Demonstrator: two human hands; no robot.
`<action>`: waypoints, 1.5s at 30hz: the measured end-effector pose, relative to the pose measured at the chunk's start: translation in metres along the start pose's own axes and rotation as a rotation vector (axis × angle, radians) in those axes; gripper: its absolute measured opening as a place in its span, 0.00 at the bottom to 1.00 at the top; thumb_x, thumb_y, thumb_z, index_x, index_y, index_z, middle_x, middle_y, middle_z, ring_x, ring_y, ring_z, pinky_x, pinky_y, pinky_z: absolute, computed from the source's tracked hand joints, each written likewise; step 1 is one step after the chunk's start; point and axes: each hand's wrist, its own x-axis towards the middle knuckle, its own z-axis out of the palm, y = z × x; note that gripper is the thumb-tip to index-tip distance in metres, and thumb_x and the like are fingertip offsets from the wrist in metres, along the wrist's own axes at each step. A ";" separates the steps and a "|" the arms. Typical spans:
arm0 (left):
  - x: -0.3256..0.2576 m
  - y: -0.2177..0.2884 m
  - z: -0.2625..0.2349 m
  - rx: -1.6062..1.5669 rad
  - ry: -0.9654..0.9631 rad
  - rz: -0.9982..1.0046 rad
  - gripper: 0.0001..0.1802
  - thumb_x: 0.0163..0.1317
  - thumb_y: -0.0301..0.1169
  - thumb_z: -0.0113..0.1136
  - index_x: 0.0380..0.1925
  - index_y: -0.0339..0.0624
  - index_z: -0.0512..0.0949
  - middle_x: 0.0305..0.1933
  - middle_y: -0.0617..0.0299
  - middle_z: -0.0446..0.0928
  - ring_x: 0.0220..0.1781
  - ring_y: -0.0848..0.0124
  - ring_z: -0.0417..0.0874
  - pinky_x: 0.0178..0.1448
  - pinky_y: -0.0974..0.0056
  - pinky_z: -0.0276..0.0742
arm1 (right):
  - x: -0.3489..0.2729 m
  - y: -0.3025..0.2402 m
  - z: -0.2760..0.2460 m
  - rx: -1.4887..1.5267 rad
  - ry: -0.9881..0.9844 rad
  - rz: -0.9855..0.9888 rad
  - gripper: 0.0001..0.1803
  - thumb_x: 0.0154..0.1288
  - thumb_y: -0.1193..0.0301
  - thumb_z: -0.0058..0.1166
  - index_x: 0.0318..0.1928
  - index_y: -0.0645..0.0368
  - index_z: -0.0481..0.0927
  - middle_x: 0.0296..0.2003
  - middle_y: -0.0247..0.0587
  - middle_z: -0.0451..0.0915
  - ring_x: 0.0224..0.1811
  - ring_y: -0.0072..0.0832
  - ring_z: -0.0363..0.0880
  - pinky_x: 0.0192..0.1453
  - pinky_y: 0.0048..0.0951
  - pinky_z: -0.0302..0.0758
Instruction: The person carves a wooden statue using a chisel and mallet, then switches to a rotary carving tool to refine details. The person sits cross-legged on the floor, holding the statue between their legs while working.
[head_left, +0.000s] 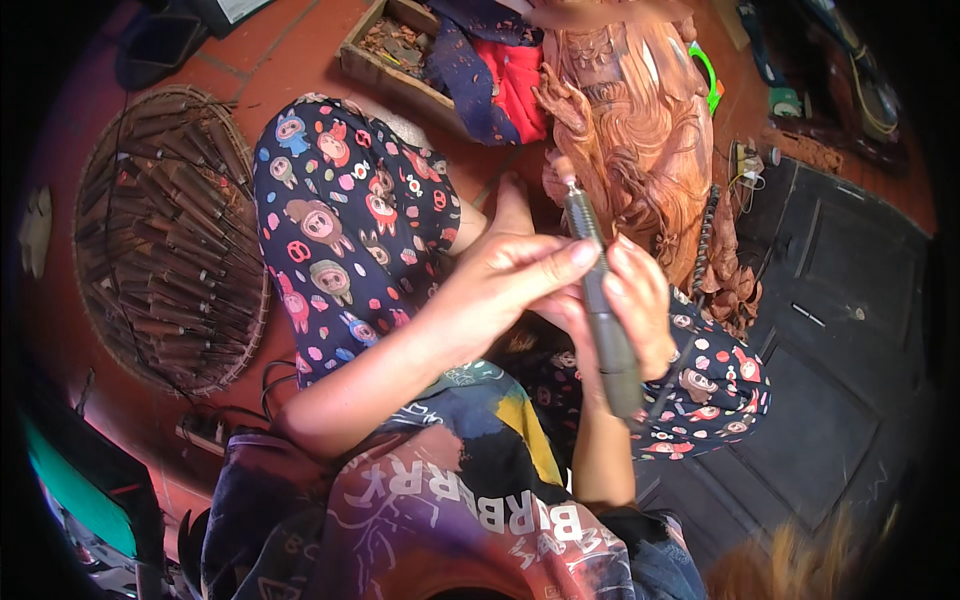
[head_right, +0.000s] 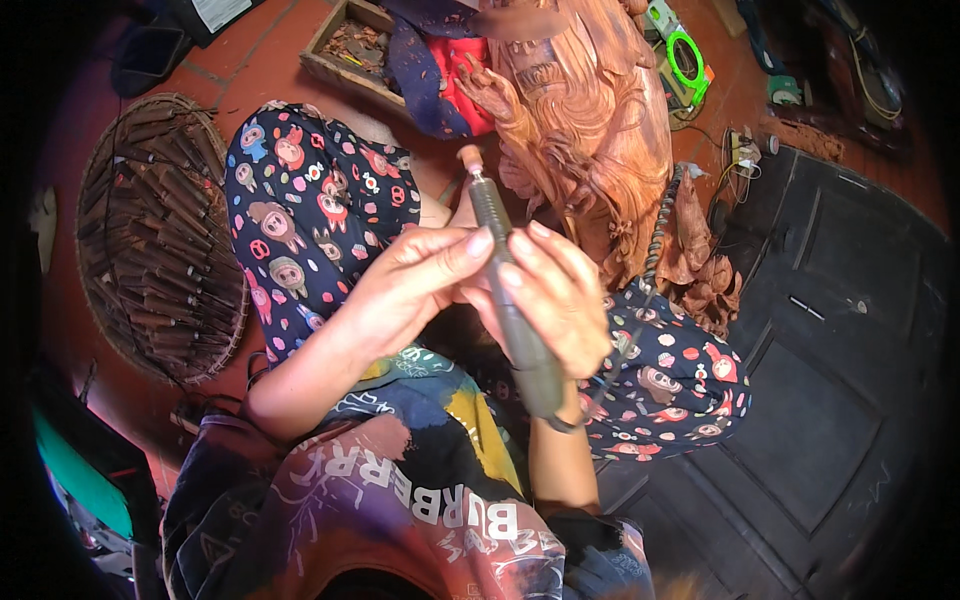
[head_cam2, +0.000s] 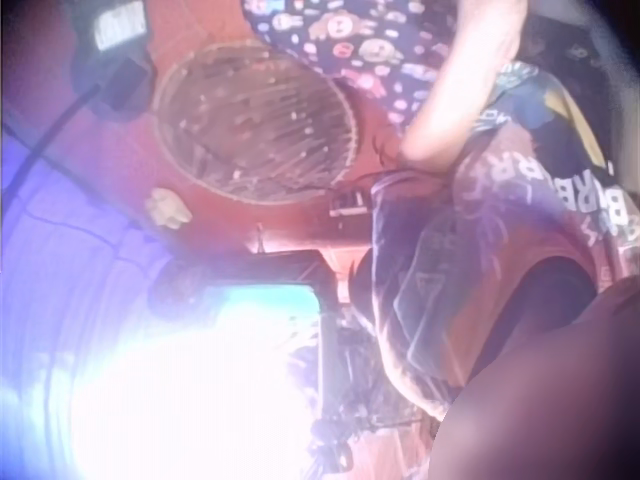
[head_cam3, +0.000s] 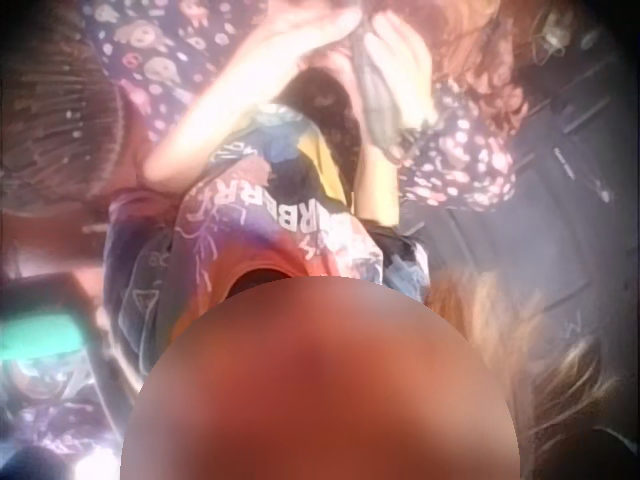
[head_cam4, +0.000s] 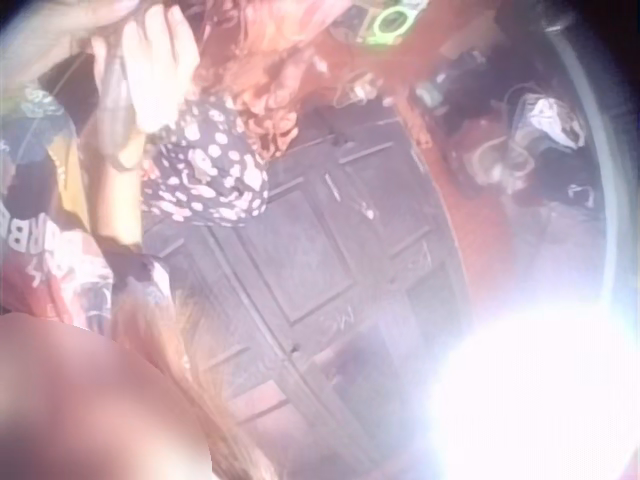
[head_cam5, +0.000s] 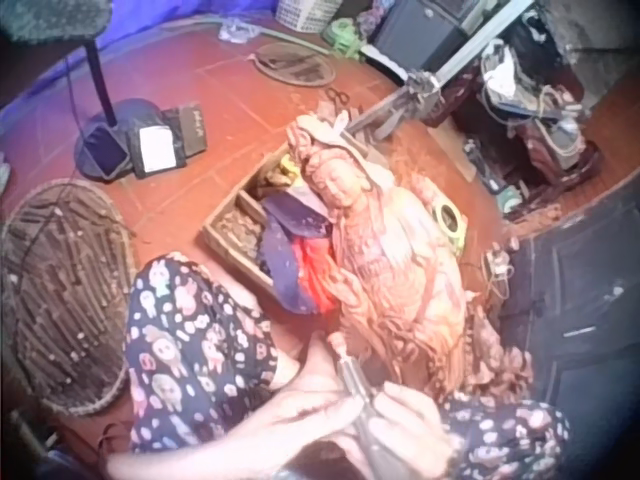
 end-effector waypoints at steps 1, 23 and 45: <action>-0.001 -0.004 0.005 -0.008 0.003 0.014 0.20 0.70 0.41 0.48 0.46 0.33 0.76 0.38 0.67 0.78 0.33 0.82 0.77 0.41 0.76 0.75 | 0.003 0.003 -0.009 0.075 -0.012 0.048 0.20 0.46 0.71 0.71 0.41 0.62 0.80 0.41 0.53 0.81 0.46 0.47 0.80 0.52 0.42 0.78; 0.053 -0.051 0.015 1.130 0.289 0.727 0.46 0.60 0.32 0.53 0.71 0.48 0.35 0.35 0.46 0.70 0.27 0.51 0.79 0.29 0.52 0.78 | 0.108 0.052 -0.049 0.273 -0.527 0.678 0.18 0.50 0.79 0.63 0.44 0.67 0.80 0.41 0.42 0.82 0.42 0.24 0.79 0.51 0.24 0.73; 0.061 -0.038 0.016 0.977 0.354 0.824 0.51 0.52 0.26 0.55 0.70 0.43 0.34 0.40 0.41 0.73 0.31 0.47 0.80 0.34 0.50 0.78 | 0.155 0.027 -0.026 -0.043 -0.761 0.503 0.15 0.50 0.79 0.65 0.41 0.65 0.81 0.35 0.36 0.82 0.36 0.17 0.78 0.41 0.18 0.75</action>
